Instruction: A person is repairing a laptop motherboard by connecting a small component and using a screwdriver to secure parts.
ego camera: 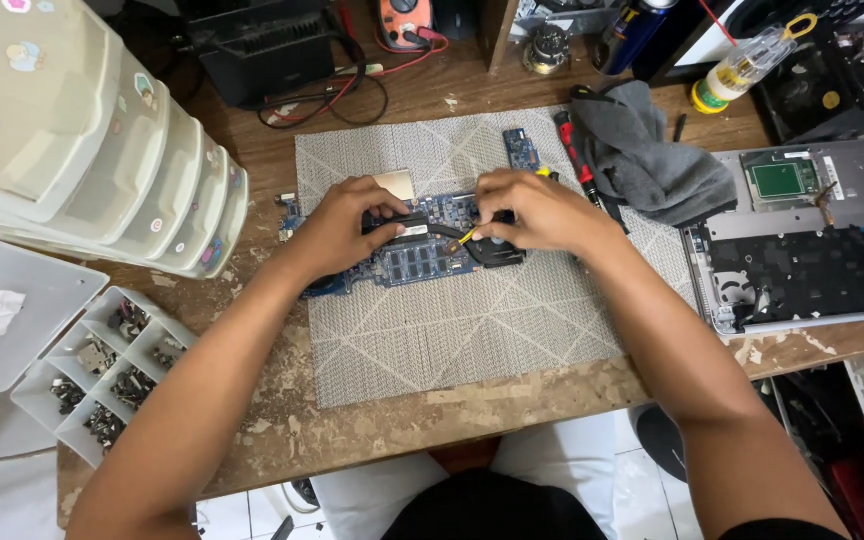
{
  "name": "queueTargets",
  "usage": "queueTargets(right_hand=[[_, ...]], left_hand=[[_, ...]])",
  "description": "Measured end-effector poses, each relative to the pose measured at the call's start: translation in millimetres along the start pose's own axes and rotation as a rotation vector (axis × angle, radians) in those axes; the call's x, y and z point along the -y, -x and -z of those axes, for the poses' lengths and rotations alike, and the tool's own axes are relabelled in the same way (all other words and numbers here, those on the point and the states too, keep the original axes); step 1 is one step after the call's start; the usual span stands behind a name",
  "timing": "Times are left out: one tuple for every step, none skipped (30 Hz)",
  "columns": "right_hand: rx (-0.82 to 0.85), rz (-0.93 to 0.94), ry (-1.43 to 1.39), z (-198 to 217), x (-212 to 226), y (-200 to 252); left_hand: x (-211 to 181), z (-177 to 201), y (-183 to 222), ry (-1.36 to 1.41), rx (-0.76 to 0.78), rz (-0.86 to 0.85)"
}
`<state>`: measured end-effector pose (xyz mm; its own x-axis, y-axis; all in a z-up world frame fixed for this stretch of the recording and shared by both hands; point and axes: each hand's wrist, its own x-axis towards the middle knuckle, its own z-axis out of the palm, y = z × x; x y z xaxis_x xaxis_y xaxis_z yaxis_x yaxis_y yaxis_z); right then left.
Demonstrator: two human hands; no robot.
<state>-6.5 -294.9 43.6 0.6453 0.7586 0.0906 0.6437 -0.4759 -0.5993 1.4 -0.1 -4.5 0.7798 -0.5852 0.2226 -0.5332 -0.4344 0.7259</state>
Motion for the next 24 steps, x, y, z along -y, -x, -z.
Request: queueTargets(right_hand=[[-0.016,0.003,-0.026,-1.5,-1.0,0.4],[-0.032,0.006,-0.052,-2.9,-2.0,0.8],[-0.032,0.007,-0.052,-4.0,-2.5,2.4],[-0.017,-0.011,-0.082,-5.2,-3.2,3.9],[-0.003,-0.029,-0.11,-5.7,-4.2,4.5],[-0.004,-0.027,-0.11,-3.7,-1.8,3.0],[0.027,-0.026,-0.129,-2.2,0.9,2.6],[0.057,-0.025,-0.148,-0.7,3.5,2.1],[0.057,-0.026,-0.149,-2.9,0.5,2.8],[0.067,-0.021,-0.156,-5.0,-2.6,3.6],[0.077,-0.016,-0.162,-6.8,-5.8,4.3],[0.075,-0.017,-0.162,-4.8,-2.5,3.2],[0.085,-0.009,-0.167,-3.2,1.0,1.7],[0.095,0.0,-0.171,-1.8,4.6,0.2],[0.097,0.001,-0.171,-3.1,2.6,-0.1],[0.063,-0.003,-0.148,-4.4,0.7,-0.4],[0.029,-0.007,-0.126,-5.7,-1.1,0.0],[0.031,-0.007,-0.126,-3.8,1.4,-0.4],[0.028,0.009,-0.119,-1.8,4.0,-0.9],[0.026,0.024,-0.112,0.3,6.8,-1.5],[0.026,0.024,-0.111,-3.2,2.0,-0.4],[0.051,0.023,-0.123,-6.7,-2.5,0.7],[0.075,0.025,-0.133,-9.6,-7.4,0.5],[0.075,0.027,-0.131,-7.1,-3.8,-0.4]], left_hand=[[-0.7,0.6,0.0,0.002,0.005,0.011],[-1.3,1.1,-0.1,0.004,0.01,0.023],[-2.3,1.5,0.4,0.004,0.01,0.024],[-3.2,1.7,0.8,0.009,0.012,0.024],[-3.7,2.9,0.3,0.013,0.013,0.023],[-4.6,4.4,-0.1,0.011,0.012,0.023],[-5.9,4.8,0.1,0.014,0.014,0.025],[-7.0,5.2,0.2,0.018,0.017,0.027],[-6.3,5.2,0.3,0.019,0.018,0.027],[-5.6,5.2,0.3,0.018,0.019,0.023],[-4.8,5.3,-0.3,0.017,0.02,0.017],[-5.7,5.7,-1.0,0.017,0.021,0.016],[-6.6,5.9,-0.7,0.02,0.024,0.023],[-7.5,6.3,-0.2,0.023,0.027,0.031],[-7.0,6.3,-0.1,0.023,0.025,0.033],[-6.5,6.3,0.0,0.02,0.023,0.034],[-6.3,6.0,0.1,0.018,0.021,0.035],[-6.1,5.1,0.1,0.019,0.02,0.036],[-5.7,4.7,-0.3,0.023,0.022,0.037],[-5.5,4.5,-0.7,0.026,0.024,0.039],[-5.1,3.9,-0.7,0.027,0.023,0.038],[-4.7,3.5,-0.5,0.02,0.025,0.041],[-4.1,4.2,-0.8,0.011,0.026,0.043],[-3.8,4.7,-0.9,0.009,0.023,0.042]])
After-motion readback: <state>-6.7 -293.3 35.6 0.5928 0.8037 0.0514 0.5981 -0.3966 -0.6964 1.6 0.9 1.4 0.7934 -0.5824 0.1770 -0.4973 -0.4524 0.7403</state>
